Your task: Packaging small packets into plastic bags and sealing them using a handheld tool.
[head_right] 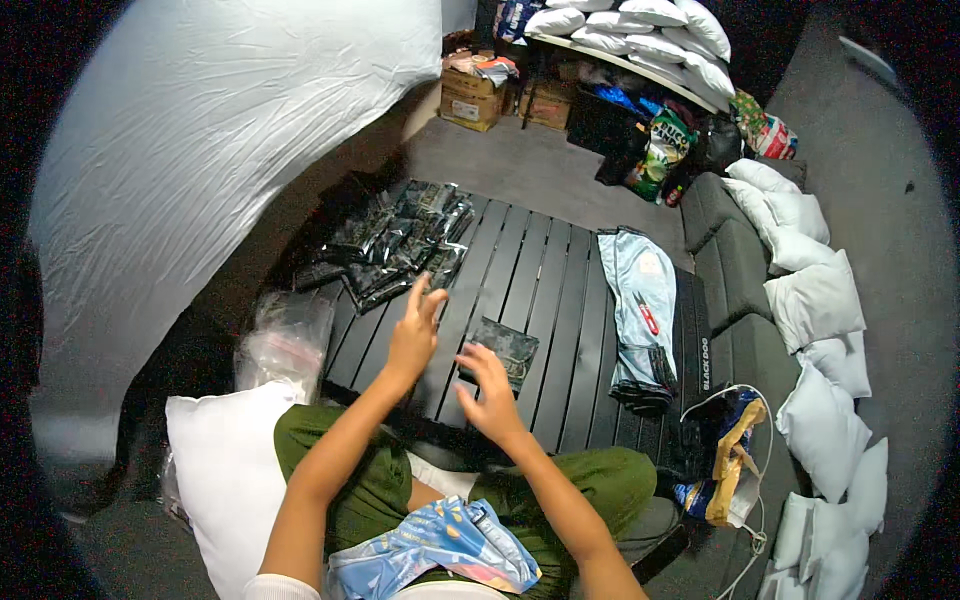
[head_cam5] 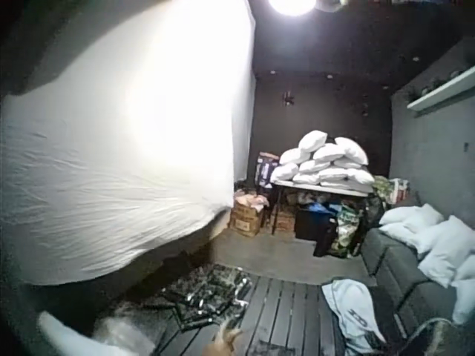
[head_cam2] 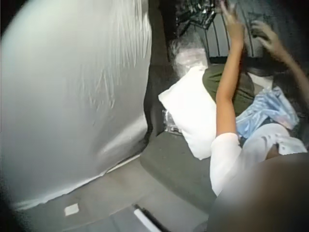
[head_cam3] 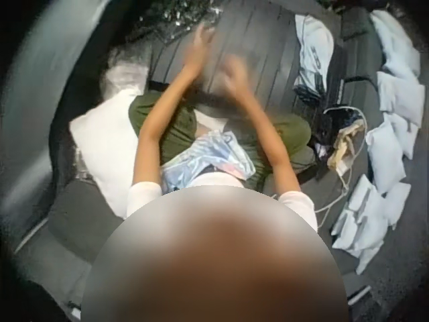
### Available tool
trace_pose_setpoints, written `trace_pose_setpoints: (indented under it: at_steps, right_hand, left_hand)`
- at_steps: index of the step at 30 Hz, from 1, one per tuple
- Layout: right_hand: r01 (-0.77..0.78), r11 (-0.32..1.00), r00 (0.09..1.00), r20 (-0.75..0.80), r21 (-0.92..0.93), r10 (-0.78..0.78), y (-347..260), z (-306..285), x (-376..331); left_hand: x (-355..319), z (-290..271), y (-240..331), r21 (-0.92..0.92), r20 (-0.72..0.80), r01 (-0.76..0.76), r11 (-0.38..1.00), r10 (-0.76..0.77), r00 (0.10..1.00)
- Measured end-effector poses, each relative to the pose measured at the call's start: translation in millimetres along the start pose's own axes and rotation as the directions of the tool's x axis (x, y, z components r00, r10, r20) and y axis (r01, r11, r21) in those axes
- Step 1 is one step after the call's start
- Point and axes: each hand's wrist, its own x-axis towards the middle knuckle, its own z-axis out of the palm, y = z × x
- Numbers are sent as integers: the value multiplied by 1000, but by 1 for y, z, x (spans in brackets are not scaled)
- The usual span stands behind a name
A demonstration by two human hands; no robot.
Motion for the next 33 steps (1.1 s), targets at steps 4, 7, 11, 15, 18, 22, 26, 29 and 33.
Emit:
trace_pose_setpoints:
  at_steps: [4,7,11,15,18,22,26,29,33]
  right_hand:
    - [-302,191,609,35,934,792,33,6,-44]
    - [-202,-329,429,386,922,817,47,23,-82]
    - [17,-342,249,327,940,912,51,51,-65]
    - [-34,-285,2,285,958,959,83,58,-17]
    - [-154,-227,-120,210,962,970,77,61,12]
    - [-161,-76,-221,39,984,974,70,72,35]
    - [-269,-82,-435,-46,960,899,75,79,40]
    - [-301,11,-279,-99,953,955,79,84,12]
    - [-155,248,13,-249,956,968,65,77,-29]
  left_hand:
    - [17,-11,-20,-167,-98,19,986,-36,995]
    - [16,-9,-58,-487,-43,323,812,-391,919]
    - [17,-13,-71,-888,210,413,201,-623,754]
    - [13,-13,-66,-873,171,412,263,-625,761]
    - [7,-11,-65,-816,51,354,457,-553,832]
    - [5,-17,-53,-646,-52,270,714,-394,918]
    - [-1,-17,-45,-603,-11,265,752,-340,940]
    - [-5,-17,-41,-617,-53,250,747,-356,933]
    - [-4,-24,-35,-508,-69,214,834,-287,955]
